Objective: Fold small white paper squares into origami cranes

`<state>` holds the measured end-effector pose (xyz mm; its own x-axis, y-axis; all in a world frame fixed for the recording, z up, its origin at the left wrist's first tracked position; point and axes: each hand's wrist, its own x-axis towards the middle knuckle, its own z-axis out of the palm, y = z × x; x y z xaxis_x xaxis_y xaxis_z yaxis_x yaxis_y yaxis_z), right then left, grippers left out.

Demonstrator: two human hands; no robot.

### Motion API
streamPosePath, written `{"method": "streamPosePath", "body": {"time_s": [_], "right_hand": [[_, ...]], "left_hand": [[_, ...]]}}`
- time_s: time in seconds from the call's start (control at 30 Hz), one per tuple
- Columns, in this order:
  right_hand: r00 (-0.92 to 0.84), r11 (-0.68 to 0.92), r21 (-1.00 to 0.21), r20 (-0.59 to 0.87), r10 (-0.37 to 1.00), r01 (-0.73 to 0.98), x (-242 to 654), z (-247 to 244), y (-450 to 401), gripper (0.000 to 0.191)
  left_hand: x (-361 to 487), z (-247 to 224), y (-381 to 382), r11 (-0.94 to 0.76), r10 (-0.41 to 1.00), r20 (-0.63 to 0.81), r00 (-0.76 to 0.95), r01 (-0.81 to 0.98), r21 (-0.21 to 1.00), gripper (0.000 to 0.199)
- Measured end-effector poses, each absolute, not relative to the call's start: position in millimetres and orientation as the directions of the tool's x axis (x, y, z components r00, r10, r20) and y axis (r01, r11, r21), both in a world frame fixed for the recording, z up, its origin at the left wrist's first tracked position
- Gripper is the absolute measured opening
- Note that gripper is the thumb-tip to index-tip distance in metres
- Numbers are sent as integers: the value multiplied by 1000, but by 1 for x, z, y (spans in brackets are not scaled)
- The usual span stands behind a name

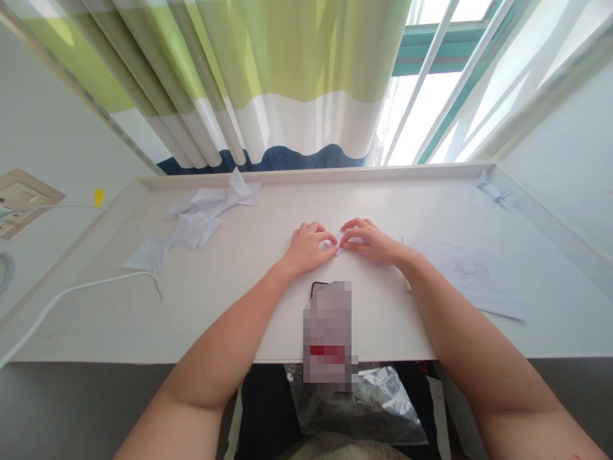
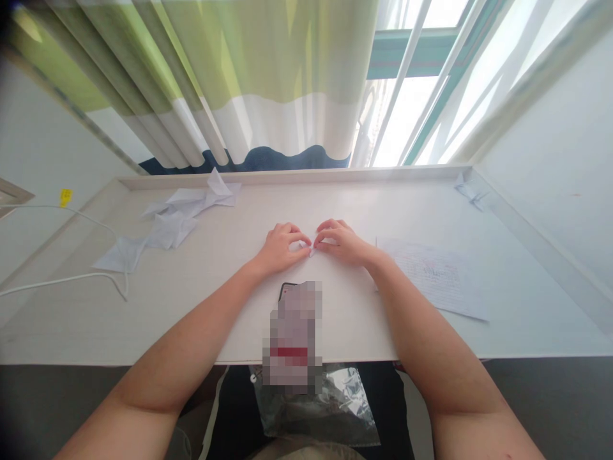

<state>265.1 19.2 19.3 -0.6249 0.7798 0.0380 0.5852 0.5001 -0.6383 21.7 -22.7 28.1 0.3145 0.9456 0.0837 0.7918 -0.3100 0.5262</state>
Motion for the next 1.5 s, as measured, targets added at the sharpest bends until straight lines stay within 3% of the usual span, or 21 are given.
{"method": "streamPosePath", "body": {"time_s": [0.2, 0.7, 1.03, 1.2, 1.5], "right_hand": [[-647, 503, -646, 19, 763, 574, 264, 22, 18, 18], [-510, 434, -689, 107, 853, 580, 249, 19, 18, 18], [-455, 426, -671, 146, 879, 607, 244, 16, 20, 13], [-392, 417, -627, 188, 901, 658, 237, 15, 17, 8], [-391, 428, -623, 204, 897, 655, 239, 15, 15, 9]], "left_hand": [[22, 29, -23, -306, 946, 76, 316, 786, 537, 16], [22, 29, -22, -337, 937, 117, 329, 765, 549, 14], [26, 28, -21, -265, 958, 66, 279, 773, 576, 9], [27, 27, -22, -257, 963, 76, 260, 790, 556, 19], [23, 25, -23, -370, 928, 147, 341, 807, 460, 18]]}}
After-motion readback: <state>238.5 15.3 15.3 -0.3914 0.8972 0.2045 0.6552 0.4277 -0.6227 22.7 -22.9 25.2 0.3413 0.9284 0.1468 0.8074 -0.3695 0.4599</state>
